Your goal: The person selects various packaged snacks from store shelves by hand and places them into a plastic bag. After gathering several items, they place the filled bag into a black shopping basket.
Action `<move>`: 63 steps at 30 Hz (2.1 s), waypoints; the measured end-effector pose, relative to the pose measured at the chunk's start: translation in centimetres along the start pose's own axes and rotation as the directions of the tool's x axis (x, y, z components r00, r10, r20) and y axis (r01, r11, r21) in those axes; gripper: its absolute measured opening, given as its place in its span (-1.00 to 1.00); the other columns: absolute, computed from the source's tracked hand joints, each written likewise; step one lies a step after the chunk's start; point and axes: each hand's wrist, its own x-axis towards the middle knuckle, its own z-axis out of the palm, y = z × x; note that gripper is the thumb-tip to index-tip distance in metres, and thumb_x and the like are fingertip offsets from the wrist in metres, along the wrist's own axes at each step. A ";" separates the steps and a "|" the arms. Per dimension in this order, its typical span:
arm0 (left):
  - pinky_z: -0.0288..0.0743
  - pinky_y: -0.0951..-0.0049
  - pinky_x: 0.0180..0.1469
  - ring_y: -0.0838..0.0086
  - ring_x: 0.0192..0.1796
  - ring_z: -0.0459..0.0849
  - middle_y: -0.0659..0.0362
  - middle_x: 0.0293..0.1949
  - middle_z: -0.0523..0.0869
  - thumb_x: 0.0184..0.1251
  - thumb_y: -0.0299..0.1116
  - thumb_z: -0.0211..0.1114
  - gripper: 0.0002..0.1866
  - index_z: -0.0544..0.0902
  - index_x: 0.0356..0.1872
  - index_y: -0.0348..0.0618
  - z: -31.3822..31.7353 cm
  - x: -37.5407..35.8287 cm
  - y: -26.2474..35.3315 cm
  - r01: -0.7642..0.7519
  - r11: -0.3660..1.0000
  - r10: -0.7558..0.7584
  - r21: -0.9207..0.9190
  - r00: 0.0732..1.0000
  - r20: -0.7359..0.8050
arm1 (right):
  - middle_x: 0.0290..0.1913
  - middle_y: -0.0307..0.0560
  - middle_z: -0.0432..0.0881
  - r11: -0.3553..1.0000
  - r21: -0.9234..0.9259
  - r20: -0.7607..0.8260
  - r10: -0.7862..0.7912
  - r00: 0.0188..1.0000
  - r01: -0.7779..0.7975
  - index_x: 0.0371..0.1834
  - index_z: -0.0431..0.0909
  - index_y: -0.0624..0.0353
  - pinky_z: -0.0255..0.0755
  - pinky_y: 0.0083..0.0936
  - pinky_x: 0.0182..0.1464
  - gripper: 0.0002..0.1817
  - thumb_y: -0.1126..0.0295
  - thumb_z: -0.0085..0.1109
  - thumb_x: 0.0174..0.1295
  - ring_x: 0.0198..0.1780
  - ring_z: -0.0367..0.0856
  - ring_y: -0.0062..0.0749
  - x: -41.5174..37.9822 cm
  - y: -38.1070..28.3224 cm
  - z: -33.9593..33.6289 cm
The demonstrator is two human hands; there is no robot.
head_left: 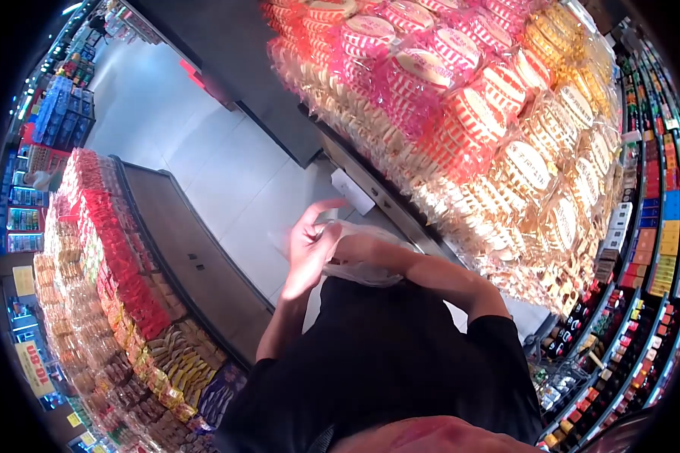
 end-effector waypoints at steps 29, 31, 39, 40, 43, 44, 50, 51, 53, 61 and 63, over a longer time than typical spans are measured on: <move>0.50 0.63 -0.18 0.62 -0.23 0.67 0.16 -0.10 0.79 0.55 -0.33 0.15 -0.67 0.66 0.15 -0.32 -0.5 1.5 -1.6 0.197 0.980 -0.196 -0.012 0.977 0.081 | -0.50 -0.24 0.56 0.937 0.129 -0.776 -0.109 0.622 0.325 -0.06 0.56 0.24 0.37 -0.61 -0.55 -0.67 0.14 0.17 0.49 -0.59 0.53 -0.59 -13.6 -3.7 -3.6; 0.47 0.65 -0.27 0.67 -0.32 0.61 0.20 -0.19 0.77 0.55 -0.32 0.12 -0.65 0.65 0.14 -0.35 -1.1 1.5 -2.1 0.205 0.972 -0.186 -0.115 0.970 0.156 | -0.46 -0.24 0.56 0.912 0.194 -0.760 -0.093 0.643 0.361 -0.04 0.54 0.21 0.38 -0.63 -0.52 -0.65 0.09 0.17 0.51 -0.59 0.52 -0.59 -12.0 -4.0 -3.2; 0.41 0.65 -0.28 0.75 -0.34 0.56 0.29 -0.28 0.72 0.55 -0.38 0.20 -0.69 0.64 0.14 -0.39 1.1 0.7 -0.5 0.143 0.984 -0.126 -0.107 0.980 0.154 | -0.27 -0.21 0.66 0.928 0.183 -0.609 -0.151 0.779 0.323 0.11 0.51 0.25 0.47 -0.64 -0.41 -0.61 0.11 0.11 0.54 -0.45 0.61 -0.60 -10.3 -3.7 -2.6; 0.38 0.66 -0.33 0.77 -0.38 0.53 0.29 -0.30 0.71 0.54 -0.41 0.21 -0.70 0.64 0.14 -0.39 1.7 0.6 -0.3 0.113 0.990 -0.107 -0.085 0.991 0.074 | -0.21 -0.18 0.70 0.934 0.171 -0.575 -0.165 0.801 0.315 0.15 0.50 0.25 0.52 -0.63 -0.36 -0.61 0.13 0.09 0.55 -0.39 0.66 -0.58 -10.3 -3.9 -2.6; 0.24 0.67 -0.46 0.80 -0.49 0.41 0.31 -0.36 0.67 0.55 -0.42 0.20 -0.69 0.62 0.18 -0.37 1.1 0.5 -0.4 0.075 0.993 -0.064 -0.096 0.992 0.111 | 0.08 0.00 0.66 0.917 -0.202 -0.640 -0.389 0.662 0.343 0.23 0.53 0.27 0.57 -0.43 -0.02 -0.58 0.19 0.17 0.49 0.05 0.65 -0.34 -10.6 -6.3 -1.5; 0.23 0.67 -0.48 0.80 -0.51 0.40 0.30 -0.37 0.67 0.55 -0.43 0.20 -0.69 0.61 0.19 -0.36 0.6 0.6 -0.8 0.079 0.989 -0.064 -0.121 0.991 0.121 | 0.17 0.04 0.64 0.861 -0.390 -0.617 -0.508 0.601 0.327 0.25 0.54 0.27 0.58 -0.37 0.07 -0.58 0.23 0.20 0.45 0.16 0.63 -0.26 -10.7 -6.8 -1.7; 0.46 0.63 -0.37 0.65 -0.43 0.60 0.12 -0.27 0.74 0.66 -0.15 0.02 -0.51 0.53 0.26 -0.42 -1.6 0.4 -2.8 0.207 0.915 -0.183 -0.346 0.978 0.103 | 0.36 -0.07 0.57 0.154 -0.981 -0.191 -0.866 0.463 -0.117 0.10 0.75 -0.15 0.58 -0.23 0.19 -0.35 0.67 0.34 -0.15 0.34 0.55 -0.05 -11.1 -7.1 -3.4; 0.52 0.60 -0.26 0.58 -0.32 0.66 0.08 -0.18 0.76 0.65 -0.10 0.02 -0.48 0.55 0.24 -0.43 -1.3 0.2 -2.3 0.193 0.919 -0.152 -0.343 0.978 0.143 | 0.36 -0.07 0.57 0.139 -0.984 -0.173 -0.873 0.456 -0.106 0.10 0.75 -0.15 0.59 -0.24 0.18 -0.35 0.67 0.34 -0.15 0.35 0.55 -0.06 -10.9 -6.9 -3.4; 0.60 0.56 -0.10 0.49 -0.17 0.74 0.02 -0.05 0.77 0.62 -0.07 0.07 -0.47 0.58 0.20 -0.44 -1.0 -0.1 -1.5 0.155 0.945 -0.100 -0.288 0.975 0.196 | 0.36 -0.09 0.57 0.107 -0.991 -0.132 -0.888 0.440 -0.082 0.09 0.75 -0.15 0.60 -0.26 0.15 -0.35 0.67 0.34 -0.16 0.36 0.54 -0.06 -10.3 -6.4 -3.4; -0.03 0.60 -0.56 0.76 -0.60 0.24 0.40 -0.61 0.43 0.59 -0.18 0.19 -0.68 0.59 -0.24 -0.27 -0.3 -0.7 -0.1 0.177 0.984 -0.169 -0.031 0.969 0.179 | 0.37 0.06 0.52 0.234 -0.972 -0.223 -0.892 0.394 -0.022 0.25 0.62 -0.01 0.55 -0.13 0.23 -0.27 0.69 0.42 -0.12 0.40 0.49 0.05 -9.1 -6.3 -2.9; -0.02 0.57 -0.56 0.75 -0.60 0.26 0.40 -0.61 0.44 0.60 -0.21 0.17 -0.69 0.56 -0.34 -0.20 -0.8 -0.7 -0.5 0.186 0.982 -0.178 -0.029 0.969 0.173 | 0.42 0.18 0.43 0.399 -0.915 -0.388 -0.835 0.390 -0.056 0.42 0.40 0.11 0.44 -0.03 0.34 -0.16 0.70 0.43 -0.04 0.44 0.41 0.16 -8.8 -6.6 -2.0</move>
